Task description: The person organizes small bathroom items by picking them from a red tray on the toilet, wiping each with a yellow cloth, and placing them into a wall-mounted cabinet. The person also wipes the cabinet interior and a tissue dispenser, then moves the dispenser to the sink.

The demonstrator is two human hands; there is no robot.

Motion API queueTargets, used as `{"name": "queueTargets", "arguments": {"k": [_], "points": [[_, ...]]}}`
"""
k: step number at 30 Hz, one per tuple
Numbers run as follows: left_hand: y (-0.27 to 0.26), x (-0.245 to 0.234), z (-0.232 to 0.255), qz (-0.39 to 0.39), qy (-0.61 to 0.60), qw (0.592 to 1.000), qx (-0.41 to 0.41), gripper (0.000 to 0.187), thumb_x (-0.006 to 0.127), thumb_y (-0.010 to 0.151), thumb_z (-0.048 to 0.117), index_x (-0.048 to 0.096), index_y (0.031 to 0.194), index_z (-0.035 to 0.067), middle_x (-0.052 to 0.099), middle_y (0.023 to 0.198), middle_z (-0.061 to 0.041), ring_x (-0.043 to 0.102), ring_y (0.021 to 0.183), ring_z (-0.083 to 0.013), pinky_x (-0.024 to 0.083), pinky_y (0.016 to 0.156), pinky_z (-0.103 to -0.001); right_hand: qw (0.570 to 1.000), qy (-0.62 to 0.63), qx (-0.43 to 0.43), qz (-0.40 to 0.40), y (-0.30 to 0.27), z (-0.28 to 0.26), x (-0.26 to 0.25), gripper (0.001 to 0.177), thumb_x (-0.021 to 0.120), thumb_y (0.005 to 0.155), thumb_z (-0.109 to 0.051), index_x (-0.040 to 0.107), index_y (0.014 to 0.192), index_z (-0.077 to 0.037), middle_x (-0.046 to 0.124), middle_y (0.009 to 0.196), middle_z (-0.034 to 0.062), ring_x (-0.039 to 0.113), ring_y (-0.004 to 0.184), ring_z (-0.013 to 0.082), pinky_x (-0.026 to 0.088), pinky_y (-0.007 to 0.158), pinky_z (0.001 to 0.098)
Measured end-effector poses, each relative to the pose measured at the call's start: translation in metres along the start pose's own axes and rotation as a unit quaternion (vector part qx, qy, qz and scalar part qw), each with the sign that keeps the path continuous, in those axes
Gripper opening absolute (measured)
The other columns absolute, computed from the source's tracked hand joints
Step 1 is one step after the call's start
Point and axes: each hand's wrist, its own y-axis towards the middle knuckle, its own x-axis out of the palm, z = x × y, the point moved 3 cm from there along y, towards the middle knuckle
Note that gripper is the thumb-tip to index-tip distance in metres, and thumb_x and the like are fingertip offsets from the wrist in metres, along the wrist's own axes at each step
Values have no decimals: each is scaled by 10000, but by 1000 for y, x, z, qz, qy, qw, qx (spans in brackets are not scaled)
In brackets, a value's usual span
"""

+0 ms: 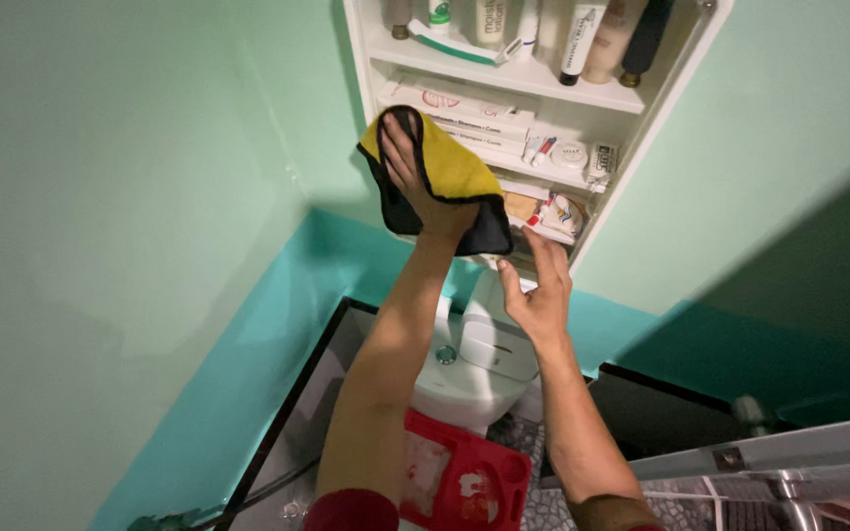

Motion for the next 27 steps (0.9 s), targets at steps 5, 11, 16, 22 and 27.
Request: {"name": "queueTargets", "arguments": {"k": [5, 11, 16, 22, 27], "points": [[15, -4, 18, 7, -33, 999, -6, 1069, 648, 791, 513, 210, 1642, 39, 133, 1716, -243, 180, 1591, -476, 212, 1278, -560, 1000, 3, -8, 1, 4, -1, -3, 520, 789, 859, -76, 617, 1343, 4, 664, 1258, 223, 640, 1186, 390, 503, 1033, 423], [23, -14, 47, 24, -59, 997, 40, 1094, 692, 773, 502, 202, 1631, 32, 137, 1698, -254, 185, 1573, -479, 196, 1287, -565, 1000, 29, 10, 4, 11, 2, -9, 539, 765, 848, -32, 606, 1362, 11, 679, 1222, 209, 671, 1145, 351, 516, 1018, 392], [20, -12, 74, 12, -63, 995, 76, 982, 699, 870, 488, 263, 1613, 17, 161, 1689, -270, 230, 1550, -498, 233, 1285, -569, 999, 45, 15, 16, 11, 9, -13, 516, 768, 861, -11, 606, 1351, 3, 697, 1174, 180, 692, 1101, 302, 522, 1002, 363], [16, -4, 104, -5, -43, 982, 183, 858, 688, 972, 414, 296, 1619, 10, 207, 1708, -234, 260, 1538, -520, 230, 1289, -593, 997, 42, 62, 5, 10, 20, -17, 491, 744, 874, -2, 616, 1348, 11, 697, 1103, 162, 699, 1029, 265, 540, 949, 343], [15, -1, 123, -31, -60, 985, 162, 893, 686, 874, 507, 342, 1606, 128, 247, 1670, -237, 353, 1492, -430, 115, 1285, -744, 997, 66, 37, 33, 10, 18, -24, 501, 712, 907, 23, 564, 1386, 30, 692, 1162, 169, 693, 1069, 257, 537, 969, 344]]}}
